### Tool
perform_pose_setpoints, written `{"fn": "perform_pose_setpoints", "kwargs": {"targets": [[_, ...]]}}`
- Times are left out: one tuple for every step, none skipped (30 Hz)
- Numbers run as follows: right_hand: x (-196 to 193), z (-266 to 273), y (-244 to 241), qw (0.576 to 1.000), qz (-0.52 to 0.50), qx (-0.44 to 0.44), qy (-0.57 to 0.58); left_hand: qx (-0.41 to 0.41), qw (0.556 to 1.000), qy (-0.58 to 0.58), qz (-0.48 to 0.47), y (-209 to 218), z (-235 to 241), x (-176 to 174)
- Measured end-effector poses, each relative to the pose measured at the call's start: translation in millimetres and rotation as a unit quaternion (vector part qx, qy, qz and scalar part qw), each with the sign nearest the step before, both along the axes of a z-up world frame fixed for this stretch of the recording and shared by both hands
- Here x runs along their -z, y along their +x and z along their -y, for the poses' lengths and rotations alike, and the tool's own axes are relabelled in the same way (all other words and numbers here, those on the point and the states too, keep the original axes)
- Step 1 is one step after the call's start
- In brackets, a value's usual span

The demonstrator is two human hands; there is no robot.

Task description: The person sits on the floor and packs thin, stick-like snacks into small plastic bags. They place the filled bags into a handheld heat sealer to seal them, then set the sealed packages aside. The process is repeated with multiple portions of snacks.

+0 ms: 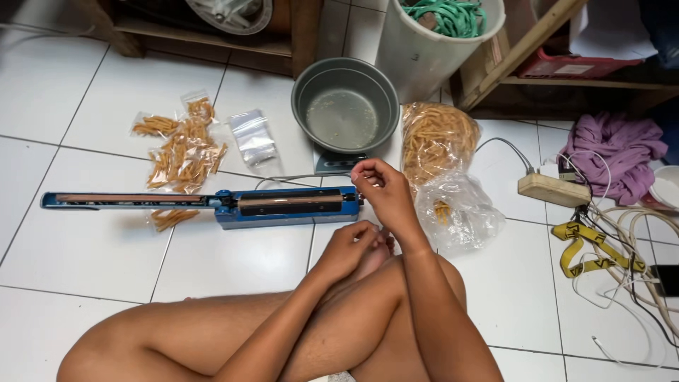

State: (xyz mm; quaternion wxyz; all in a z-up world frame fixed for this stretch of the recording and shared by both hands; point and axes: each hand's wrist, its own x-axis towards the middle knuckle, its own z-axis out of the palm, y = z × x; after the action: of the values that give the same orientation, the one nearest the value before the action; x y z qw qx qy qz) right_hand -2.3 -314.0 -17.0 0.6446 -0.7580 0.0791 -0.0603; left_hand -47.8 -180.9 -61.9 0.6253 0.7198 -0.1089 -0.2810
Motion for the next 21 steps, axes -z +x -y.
{"fn": "perform_pose_setpoints", "kwargs": {"targets": [[-9,1,-5,1.000,0.003,0.004,0.004,0.004,1.000,0.004,0.003,0,14,9],[-18,3,-9,1.000,-0.003,-0.004,-0.015,0.040,0.999,0.018,-0.015,0,27,18],[-28,5,-14,0.999,-0.009,-0.010,-0.036,0.078,0.996,0.032,-0.032,1,42,28],[-31,10,-18,0.999,-0.006,-0.004,-0.033,0.084,0.995,0.035,-0.029,4,47,30],[-34,17,-20,0.998,-0.014,-0.011,-0.057,0.114,0.992,0.046,-0.036,8,54,32],[-37,22,-22,0.996,-0.022,-0.018,-0.082,0.144,0.987,0.056,-0.044,12,60,34],[-41,32,-28,0.997,-0.022,-0.012,-0.079,0.149,0.986,0.059,-0.043,10,60,15],[-44,41,-33,0.994,-0.039,-0.022,-0.095,0.165,0.983,0.055,-0.051,9,60,-3],[-47,49,-38,0.992,-0.056,-0.034,-0.112,0.180,0.981,0.050,-0.059,7,59,-21],[-42,60,-43,0.992,-0.056,-0.030,-0.110,0.184,0.980,0.052,-0.059,9,58,-29],[-36,72,-48,0.989,-0.069,-0.014,-0.128,0.192,0.977,0.071,-0.061,10,57,-36],[-31,82,-53,0.986,-0.082,0.002,-0.146,0.201,0.973,0.090,-0.063,12,55,-44],[-33,89,-61,0.986,-0.084,0.006,-0.145,0.205,0.973,0.091,-0.064,16,55,-36],[-34,96,-68,0.981,-0.112,0.029,-0.155,0.189,0.974,0.110,-0.066,21,54,-29],[-36,101,-77,0.975,-0.141,0.051,-0.164,0.172,0.974,0.129,-0.069,25,52,-21],[-34,105,-81,0.975,-0.142,0.053,-0.162,0.175,0.973,0.130,-0.071,24,56,-15],[-32,107,-86,0.970,-0.162,0.054,-0.174,0.164,0.978,0.106,-0.077,24,58,-8],[-31,110,-90,0.964,-0.182,0.055,-0.186,0.152,0.981,0.082,-0.083,23,61,-2],[-28,112,-91,0.964,-0.183,0.057,-0.184,0.154,0.981,0.084,-0.083,21,62,-8],[-24,114,-91,0.954,-0.202,0.059,-0.213,0.170,0.980,0.075,-0.067,19,63,-15],[-22,116,-91,0.943,-0.219,0.059,-0.243,0.184,0.980,0.064,-0.051,18,65,-22]]}}
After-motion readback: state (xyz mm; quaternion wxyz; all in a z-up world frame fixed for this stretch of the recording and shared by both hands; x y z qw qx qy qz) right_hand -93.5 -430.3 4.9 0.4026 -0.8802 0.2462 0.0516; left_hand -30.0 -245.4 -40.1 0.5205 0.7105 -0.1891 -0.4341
